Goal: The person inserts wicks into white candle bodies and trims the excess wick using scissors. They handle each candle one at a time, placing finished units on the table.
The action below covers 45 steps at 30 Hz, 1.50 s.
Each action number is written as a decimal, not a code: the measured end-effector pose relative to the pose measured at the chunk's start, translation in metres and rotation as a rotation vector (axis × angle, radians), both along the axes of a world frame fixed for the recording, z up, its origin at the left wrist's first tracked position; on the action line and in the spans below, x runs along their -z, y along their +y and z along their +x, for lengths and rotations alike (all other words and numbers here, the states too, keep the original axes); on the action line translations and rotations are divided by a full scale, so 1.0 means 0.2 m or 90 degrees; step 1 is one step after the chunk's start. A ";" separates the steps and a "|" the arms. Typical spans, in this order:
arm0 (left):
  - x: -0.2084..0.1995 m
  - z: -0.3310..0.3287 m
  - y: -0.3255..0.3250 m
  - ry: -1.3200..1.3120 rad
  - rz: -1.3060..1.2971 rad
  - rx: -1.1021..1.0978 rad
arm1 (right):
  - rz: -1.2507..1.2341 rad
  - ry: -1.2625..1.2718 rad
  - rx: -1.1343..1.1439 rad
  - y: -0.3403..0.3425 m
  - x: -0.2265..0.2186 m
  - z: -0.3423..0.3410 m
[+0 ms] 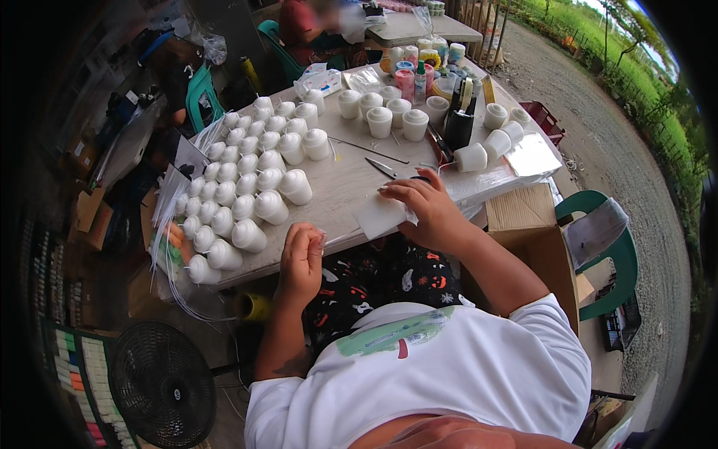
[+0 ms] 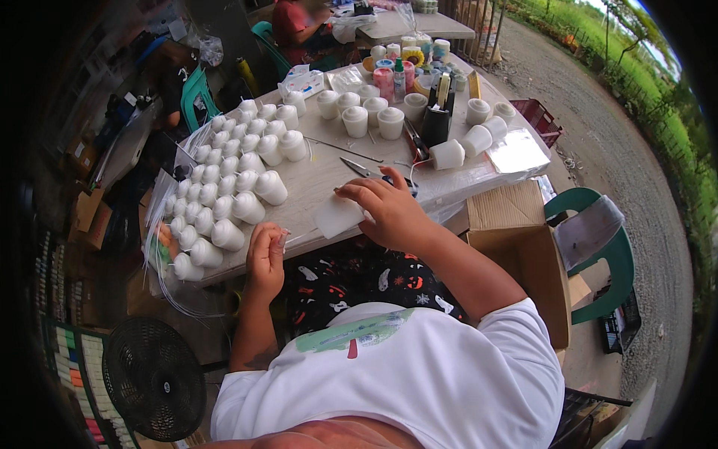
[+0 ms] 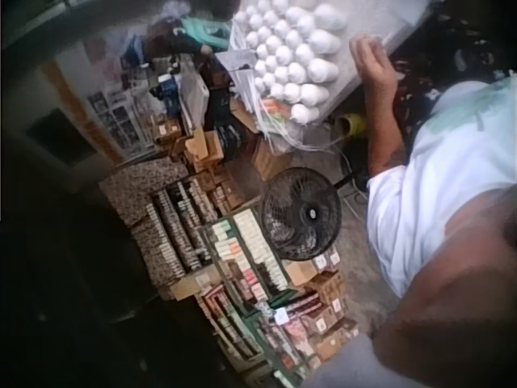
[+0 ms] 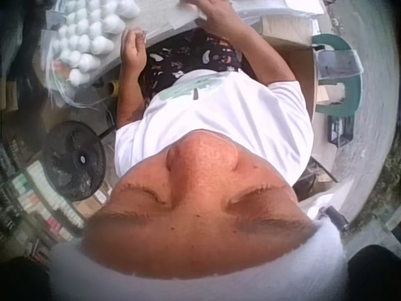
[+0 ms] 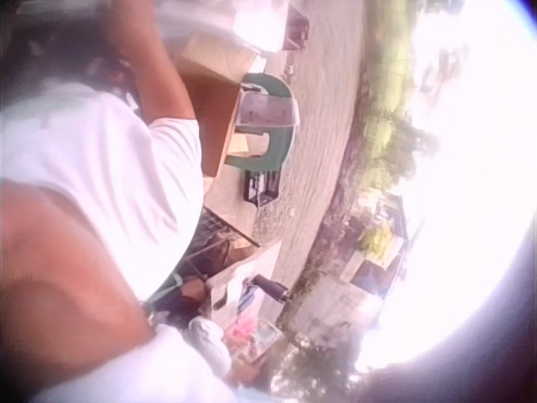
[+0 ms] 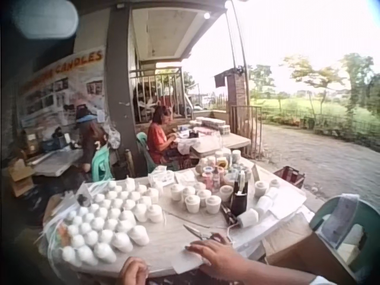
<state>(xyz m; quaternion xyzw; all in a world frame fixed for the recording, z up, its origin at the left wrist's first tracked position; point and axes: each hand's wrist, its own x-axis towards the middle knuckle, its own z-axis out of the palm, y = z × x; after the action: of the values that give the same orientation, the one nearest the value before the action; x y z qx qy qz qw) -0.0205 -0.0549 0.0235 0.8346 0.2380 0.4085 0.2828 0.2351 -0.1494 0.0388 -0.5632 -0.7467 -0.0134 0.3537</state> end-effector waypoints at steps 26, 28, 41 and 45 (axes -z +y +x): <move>0.37 -0.03 0.22 -0.154 -0.359 -0.020 | -0.038 -0.076 0.350 0.12 0.38 0.09; 0.37 -0.02 0.22 -0.158 -0.346 -0.027 | -0.036 -0.113 0.313 0.08 0.42 0.02; 0.00 0.10 0.01 0.010 0.094 -0.012 | 0.078 0.059 0.110 0.17 0.13 -0.21; -0.05 0.09 -0.02 0.045 0.133 0.014 | 0.114 0.100 -0.012 -0.05 0.04 -0.22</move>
<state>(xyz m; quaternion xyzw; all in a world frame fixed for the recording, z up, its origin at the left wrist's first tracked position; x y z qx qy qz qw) -0.0028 -0.0582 0.0337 0.8760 0.1944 0.3982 0.1902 0.1909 -0.1591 0.0308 -0.5219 -0.7177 -0.0324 0.4598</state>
